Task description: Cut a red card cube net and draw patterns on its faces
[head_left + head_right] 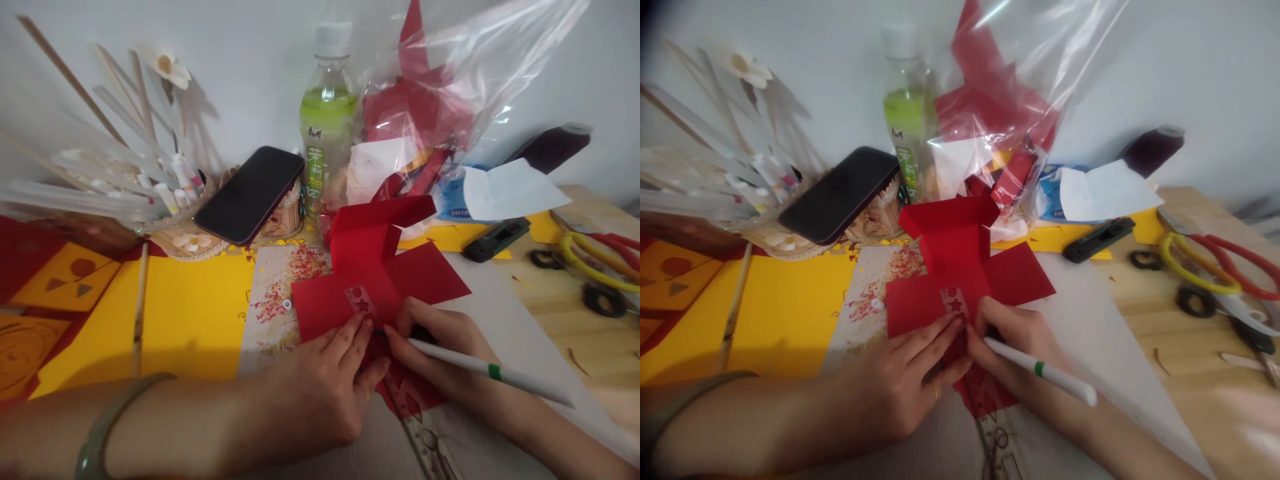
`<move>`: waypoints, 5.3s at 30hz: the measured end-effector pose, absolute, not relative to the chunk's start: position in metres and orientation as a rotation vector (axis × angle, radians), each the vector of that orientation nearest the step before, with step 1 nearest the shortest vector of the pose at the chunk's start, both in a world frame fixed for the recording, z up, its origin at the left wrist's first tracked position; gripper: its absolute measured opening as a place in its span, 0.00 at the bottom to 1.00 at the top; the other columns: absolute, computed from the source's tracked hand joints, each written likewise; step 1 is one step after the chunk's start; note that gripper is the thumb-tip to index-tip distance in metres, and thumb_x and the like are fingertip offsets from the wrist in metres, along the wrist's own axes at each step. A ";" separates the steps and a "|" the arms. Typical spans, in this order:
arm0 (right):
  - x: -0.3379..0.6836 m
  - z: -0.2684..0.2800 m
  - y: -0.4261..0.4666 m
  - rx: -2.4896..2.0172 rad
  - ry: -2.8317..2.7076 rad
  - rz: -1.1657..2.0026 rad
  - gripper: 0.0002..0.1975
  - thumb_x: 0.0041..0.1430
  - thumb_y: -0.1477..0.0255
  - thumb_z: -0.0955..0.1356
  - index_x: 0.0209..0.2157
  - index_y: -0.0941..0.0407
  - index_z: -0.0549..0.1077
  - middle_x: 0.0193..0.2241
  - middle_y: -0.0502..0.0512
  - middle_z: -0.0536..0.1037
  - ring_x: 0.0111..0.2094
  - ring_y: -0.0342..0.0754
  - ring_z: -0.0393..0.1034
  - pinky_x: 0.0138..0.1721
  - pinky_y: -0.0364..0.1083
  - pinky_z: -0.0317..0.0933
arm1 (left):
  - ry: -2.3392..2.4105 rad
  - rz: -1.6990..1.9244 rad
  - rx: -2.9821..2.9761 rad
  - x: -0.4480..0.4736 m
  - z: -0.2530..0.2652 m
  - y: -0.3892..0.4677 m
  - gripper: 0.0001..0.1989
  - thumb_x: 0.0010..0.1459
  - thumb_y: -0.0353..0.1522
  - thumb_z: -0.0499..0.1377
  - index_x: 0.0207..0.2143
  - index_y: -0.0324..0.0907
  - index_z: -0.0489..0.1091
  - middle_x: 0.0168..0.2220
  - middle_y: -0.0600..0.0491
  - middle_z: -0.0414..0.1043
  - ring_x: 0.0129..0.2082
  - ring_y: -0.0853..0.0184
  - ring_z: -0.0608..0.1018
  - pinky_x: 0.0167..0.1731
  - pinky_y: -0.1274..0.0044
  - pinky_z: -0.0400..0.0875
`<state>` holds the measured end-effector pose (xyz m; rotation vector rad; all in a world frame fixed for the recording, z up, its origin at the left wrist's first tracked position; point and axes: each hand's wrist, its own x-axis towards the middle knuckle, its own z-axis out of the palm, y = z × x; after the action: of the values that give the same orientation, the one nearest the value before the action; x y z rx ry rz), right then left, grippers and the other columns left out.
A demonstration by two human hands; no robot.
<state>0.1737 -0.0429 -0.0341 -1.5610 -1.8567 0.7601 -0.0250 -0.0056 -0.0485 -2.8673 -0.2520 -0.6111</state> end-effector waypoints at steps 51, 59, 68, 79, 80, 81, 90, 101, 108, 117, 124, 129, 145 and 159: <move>0.204 -0.038 -0.065 -1.569 -1.751 0.742 0.06 0.58 0.65 0.70 0.37 0.50 0.75 0.34 0.53 0.79 0.34 0.50 0.75 0.35 0.46 0.69 | -0.161 -0.554 -2.909 -0.026 -0.048 -0.002 0.16 0.63 0.28 0.51 0.49 0.32 0.71 0.50 0.31 0.72 0.51 0.49 0.75 0.42 0.69 0.75; 0.212 -0.035 -0.057 -1.523 -1.973 0.890 0.13 0.59 0.72 0.70 0.45 0.51 0.69 0.39 0.54 0.74 0.36 0.50 0.72 0.38 0.47 0.66 | -0.187 -0.441 -3.021 -0.024 -0.043 0.003 0.19 0.66 0.27 0.45 0.54 0.37 0.68 0.55 0.33 0.68 0.55 0.51 0.72 0.38 0.71 0.77; 0.212 -0.033 -0.058 -1.507 -1.923 0.900 0.11 0.59 0.73 0.69 0.44 0.52 0.70 0.40 0.55 0.76 0.38 0.50 0.72 0.39 0.46 0.65 | -0.185 -0.341 -3.110 -0.019 -0.046 0.003 0.19 0.66 0.30 0.48 0.58 0.38 0.64 0.58 0.33 0.64 0.57 0.50 0.69 0.46 0.65 0.74; 0.212 -0.032 -0.055 -1.490 -1.900 0.885 0.10 0.60 0.73 0.68 0.45 0.53 0.71 0.37 0.54 0.72 0.35 0.48 0.71 0.37 0.46 0.66 | -0.225 -0.317 -3.077 -0.015 -0.047 0.004 0.19 0.65 0.30 0.52 0.58 0.38 0.62 0.57 0.30 0.64 0.56 0.48 0.70 0.45 0.65 0.75; 0.212 -0.034 -0.056 -1.484 -1.909 0.879 0.11 0.61 0.73 0.68 0.45 0.53 0.70 0.38 0.54 0.72 0.36 0.48 0.70 0.38 0.47 0.66 | -0.239 -0.319 -3.070 -0.015 -0.047 0.004 0.19 0.64 0.30 0.52 0.58 0.39 0.62 0.56 0.29 0.64 0.56 0.48 0.71 0.44 0.66 0.76; 0.213 -0.035 -0.056 -1.480 -1.918 0.873 0.11 0.61 0.73 0.67 0.46 0.53 0.70 0.38 0.54 0.72 0.37 0.48 0.70 0.39 0.47 0.66 | -0.246 -0.314 -3.069 -0.015 -0.047 0.004 0.19 0.64 0.30 0.52 0.58 0.39 0.62 0.56 0.28 0.64 0.55 0.47 0.71 0.43 0.66 0.76; 0.215 -0.039 -0.059 -1.506 -1.901 0.835 0.11 0.61 0.74 0.68 0.46 0.49 0.70 0.39 0.51 0.72 0.40 0.48 0.70 0.43 0.46 0.65 | -0.294 -0.333 -3.079 -0.017 -0.063 0.000 0.25 0.62 0.31 0.57 0.60 0.41 0.58 0.58 0.27 0.60 0.59 0.45 0.66 0.47 0.62 0.73; 0.213 -0.040 -0.056 -1.484 -1.833 0.869 0.09 0.61 0.72 0.67 0.43 0.50 0.72 0.37 0.52 0.72 0.37 0.48 0.71 0.39 0.47 0.67 | -0.307 -0.327 -3.066 -0.016 -0.058 0.002 0.22 0.64 0.30 0.53 0.60 0.42 0.58 0.58 0.27 0.61 0.58 0.45 0.67 0.46 0.64 0.74; 0.213 -0.038 -0.055 -1.487 -1.840 0.960 0.09 0.64 0.70 0.65 0.45 0.53 0.72 0.38 0.54 0.70 0.37 0.49 0.70 0.40 0.50 0.66 | -0.353 -0.383 -3.061 -0.015 -0.046 0.004 0.20 0.68 0.28 0.44 0.60 0.42 0.59 0.56 0.27 0.64 0.55 0.47 0.70 0.44 0.70 0.74; 0.214 -0.037 -0.056 -1.481 -1.871 0.924 0.09 0.63 0.74 0.65 0.45 0.53 0.72 0.37 0.53 0.71 0.36 0.47 0.70 0.39 0.48 0.66 | -0.329 -0.362 -3.097 -0.016 -0.049 0.005 0.18 0.66 0.31 0.50 0.57 0.45 0.63 0.57 0.31 0.64 0.57 0.50 0.68 0.45 0.69 0.75; 0.214 -0.038 -0.058 -1.467 -1.860 0.913 0.09 0.64 0.73 0.65 0.45 0.52 0.72 0.37 0.54 0.72 0.36 0.47 0.71 0.38 0.47 0.66 | -0.364 -0.314 -3.093 -0.017 -0.058 0.002 0.21 0.64 0.32 0.54 0.59 0.47 0.60 0.59 0.32 0.61 0.59 0.48 0.66 0.46 0.65 0.74; 0.213 -0.038 -0.056 -1.489 -1.837 0.938 0.09 0.63 0.72 0.65 0.44 0.51 0.73 0.36 0.53 0.72 0.35 0.48 0.71 0.38 0.48 0.66 | -0.294 -0.241 -3.123 -0.017 -0.054 0.004 0.24 0.61 0.29 0.57 0.59 0.44 0.59 0.59 0.27 0.60 0.58 0.44 0.66 0.43 0.62 0.76; 0.215 -0.039 -0.055 -1.467 -1.921 0.854 0.08 0.62 0.73 0.66 0.44 0.53 0.73 0.35 0.52 0.72 0.34 0.46 0.70 0.35 0.45 0.65 | -0.213 -0.206 -3.092 -0.015 -0.047 0.007 0.23 0.63 0.31 0.55 0.60 0.44 0.60 0.58 0.29 0.61 0.57 0.44 0.69 0.39 0.64 0.78; 0.201 -0.029 -0.061 -1.552 -1.481 0.812 0.11 0.57 0.69 0.70 0.24 0.52 0.65 0.18 0.44 0.69 0.17 0.41 0.61 0.15 0.39 0.53 | -0.179 -0.204 -3.097 -0.013 -0.043 0.008 0.20 0.66 0.33 0.51 0.60 0.43 0.61 0.58 0.29 0.62 0.61 0.41 0.63 0.48 0.50 0.66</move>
<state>0.2015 -0.0610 -0.0294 -1.5516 -1.4812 0.8123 -0.0133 0.0079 -0.0432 -3.0969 -0.1786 -0.2043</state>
